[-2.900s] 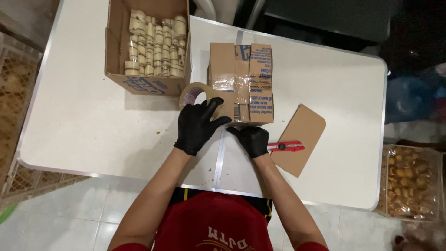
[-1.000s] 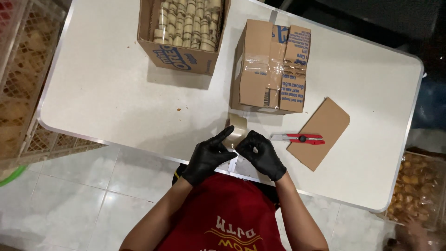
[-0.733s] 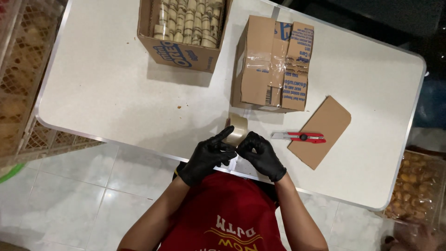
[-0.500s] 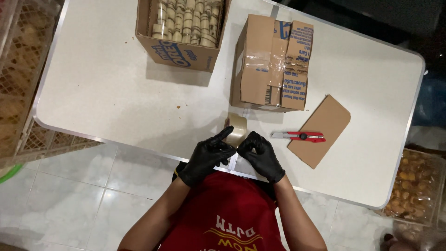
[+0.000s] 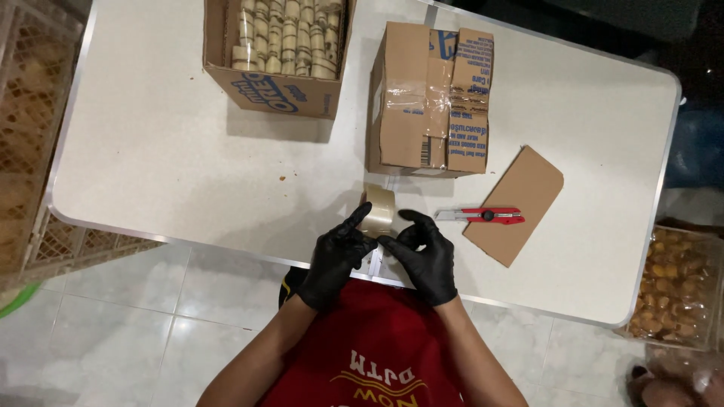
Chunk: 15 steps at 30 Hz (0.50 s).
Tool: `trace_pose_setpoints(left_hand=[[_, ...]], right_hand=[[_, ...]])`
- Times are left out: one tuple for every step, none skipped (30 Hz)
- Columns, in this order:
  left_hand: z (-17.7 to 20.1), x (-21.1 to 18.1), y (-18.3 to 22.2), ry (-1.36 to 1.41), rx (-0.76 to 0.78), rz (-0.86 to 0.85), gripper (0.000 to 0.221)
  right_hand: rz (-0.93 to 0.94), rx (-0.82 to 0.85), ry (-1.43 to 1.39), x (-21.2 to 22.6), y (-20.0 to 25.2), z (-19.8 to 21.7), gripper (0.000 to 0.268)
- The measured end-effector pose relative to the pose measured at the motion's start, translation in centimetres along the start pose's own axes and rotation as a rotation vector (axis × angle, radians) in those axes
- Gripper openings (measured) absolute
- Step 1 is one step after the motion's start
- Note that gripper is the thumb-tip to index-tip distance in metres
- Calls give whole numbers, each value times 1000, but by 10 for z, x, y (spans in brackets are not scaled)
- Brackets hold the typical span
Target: Packing cylindrical wrapped items into cardboard boxes and sealing them with tape
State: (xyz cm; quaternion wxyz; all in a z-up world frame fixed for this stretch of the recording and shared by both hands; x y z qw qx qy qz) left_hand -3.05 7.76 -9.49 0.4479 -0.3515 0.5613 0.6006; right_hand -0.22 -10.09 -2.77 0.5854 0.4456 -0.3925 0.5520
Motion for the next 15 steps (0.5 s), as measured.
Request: trace_pose_setpoints(left_hand=[[4,-10,3,7,-5,58,64],[8,-20,7,13,-9,117,57],[5,-20,7,12,-8,116,57],[3,-18,8,-12,-14,136,61],[1,-16,8,-37,-20,157,65],[1,-17,11,-42,-10,154,65],[-1,-17,14,-4,-3,155,58],[-3,-19,16,36,6,153,51],[-2,-21,14,34,16,148,51],[-1,-26,11,-155,40,103,47],[0,-31,9,-343,62,56,44],[-2,-19,13,-349,69,51,44],[5,-15,17,-319,-32,-14,53],[13,-11,21,-287,-135,-80,65],[14,-9,22,-292,-130,-85,65]], right_hand=[[-29,-69,-68,9,2,7,56],[-60,-137,-137,18,5,14,80],[-59,-138,-138,30,4,13,80],[-256,-83,-325,23,7,3,61],[-452,-24,-513,20,13,-10,44],[-452,-35,-517,-7,16,-14,44],[-382,-48,-600,-28,15,-17,59],[-307,-61,-678,-48,13,-18,76],[-302,-72,-678,-47,11,-15,76],[-332,-59,-624,-49,11,-16,74],[-361,-46,-569,-51,10,-17,73],[-359,-55,-573,-60,9,-16,73],[-371,-37,-582,-69,7,-19,72],[-383,-16,-591,-77,6,-21,71],[-380,-22,-595,-71,7,-20,71]])
Point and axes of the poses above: each hand's wrist, its own y-axis away from the middle knuckle, its own z-axis out of the back of the hand, x = y × z, the point moved 10 cm from there along -y, towards the middle knuckle, and after that the axes turned 15 degrees about -y, right-handed, at the moved point
